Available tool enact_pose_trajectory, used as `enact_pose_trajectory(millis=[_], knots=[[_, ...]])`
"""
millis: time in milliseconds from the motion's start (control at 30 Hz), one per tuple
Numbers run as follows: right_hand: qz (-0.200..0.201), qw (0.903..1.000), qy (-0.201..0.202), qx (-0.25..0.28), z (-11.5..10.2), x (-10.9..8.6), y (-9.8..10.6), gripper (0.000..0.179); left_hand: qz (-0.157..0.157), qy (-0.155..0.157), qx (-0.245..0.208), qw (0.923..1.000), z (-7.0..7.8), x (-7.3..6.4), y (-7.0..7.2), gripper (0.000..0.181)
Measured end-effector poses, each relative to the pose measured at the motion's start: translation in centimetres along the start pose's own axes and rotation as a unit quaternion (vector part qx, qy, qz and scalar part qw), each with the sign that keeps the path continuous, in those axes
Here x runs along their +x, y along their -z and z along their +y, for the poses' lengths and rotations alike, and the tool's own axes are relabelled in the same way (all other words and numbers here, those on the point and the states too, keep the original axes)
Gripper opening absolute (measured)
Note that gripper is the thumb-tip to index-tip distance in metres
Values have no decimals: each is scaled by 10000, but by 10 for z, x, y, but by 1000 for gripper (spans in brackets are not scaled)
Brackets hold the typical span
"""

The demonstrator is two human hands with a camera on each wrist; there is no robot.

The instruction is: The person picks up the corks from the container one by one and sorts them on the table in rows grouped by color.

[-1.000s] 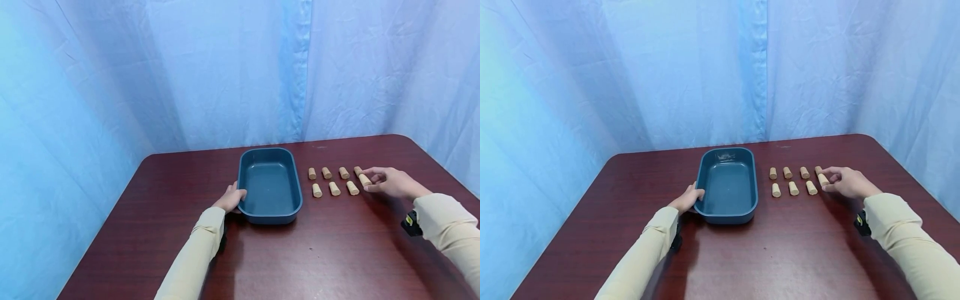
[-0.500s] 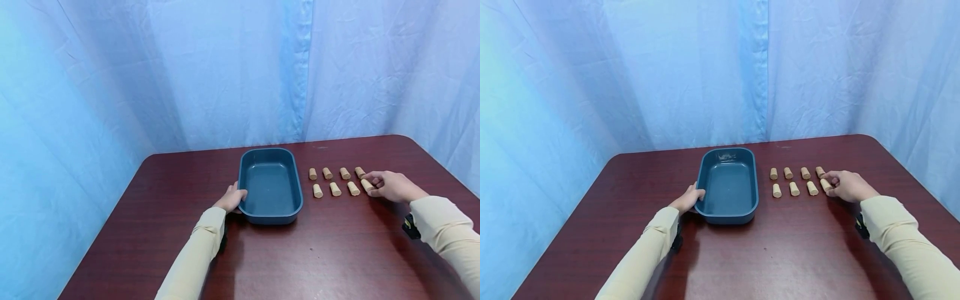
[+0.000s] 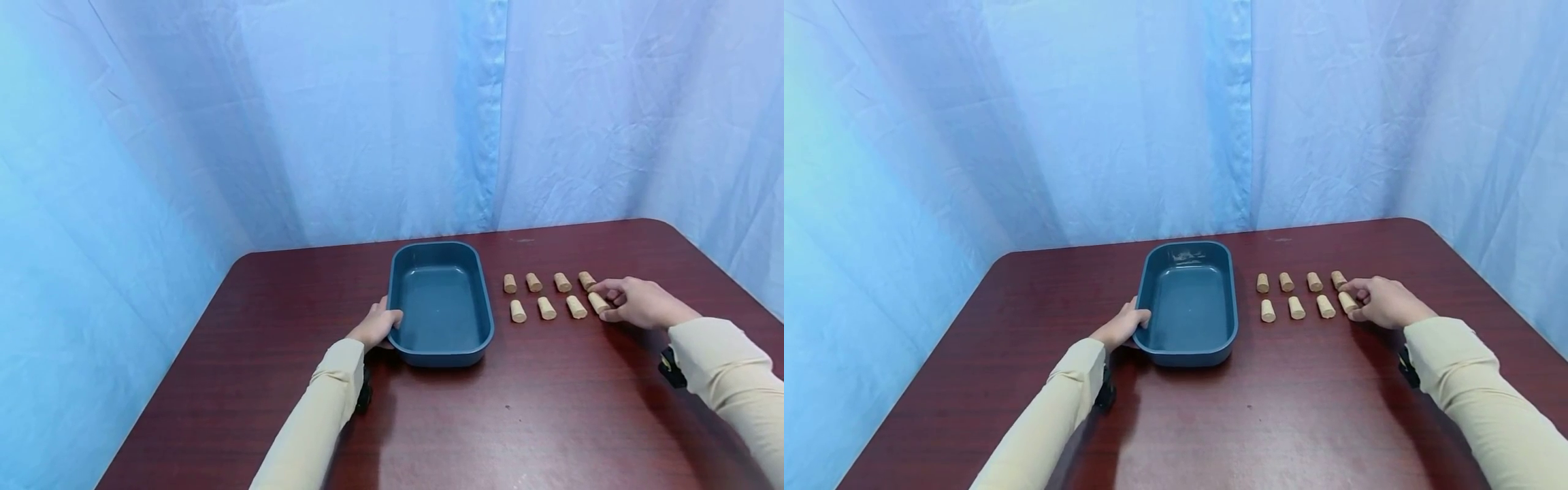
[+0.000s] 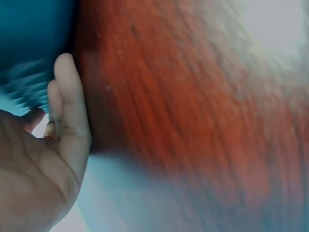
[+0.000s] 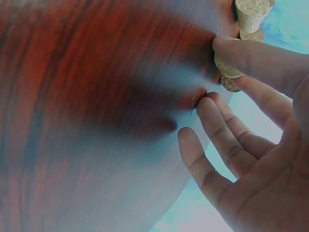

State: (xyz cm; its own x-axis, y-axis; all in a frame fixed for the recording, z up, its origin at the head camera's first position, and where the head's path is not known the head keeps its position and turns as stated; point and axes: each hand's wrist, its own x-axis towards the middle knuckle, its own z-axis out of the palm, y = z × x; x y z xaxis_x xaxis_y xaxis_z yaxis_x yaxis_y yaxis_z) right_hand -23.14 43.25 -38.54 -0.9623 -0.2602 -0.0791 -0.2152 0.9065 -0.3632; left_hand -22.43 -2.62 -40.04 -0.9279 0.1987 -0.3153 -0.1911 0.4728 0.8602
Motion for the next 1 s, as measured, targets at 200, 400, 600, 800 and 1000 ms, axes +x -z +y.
enact_pose_trajectory(millis=[200, 400, 600, 800, 1000], knots=[[-35, 10000, 7, -34, -1, 0, 1, 48, 14, -30, -64, 10000, -1, -1, 2, 83], [-48, 10000, -65, 11, -2, 0, 1, 50, -57, -125, -151, 9998, 0, 1, 5, 81], [-24, 10000, -1, -27, -2, -4, 1, 54, -90, -14, -46, 9999, 1, -1, 4, 81], [330, 9991, 219, -113, -17, -5, 9, 54, -227, 33, -212, 9995, 2, 1, 7, 86], [878, 9947, 471, -264, -52, -2, 15, 50, -414, 243, -518, 9975, 9, 1, 13, 88]])
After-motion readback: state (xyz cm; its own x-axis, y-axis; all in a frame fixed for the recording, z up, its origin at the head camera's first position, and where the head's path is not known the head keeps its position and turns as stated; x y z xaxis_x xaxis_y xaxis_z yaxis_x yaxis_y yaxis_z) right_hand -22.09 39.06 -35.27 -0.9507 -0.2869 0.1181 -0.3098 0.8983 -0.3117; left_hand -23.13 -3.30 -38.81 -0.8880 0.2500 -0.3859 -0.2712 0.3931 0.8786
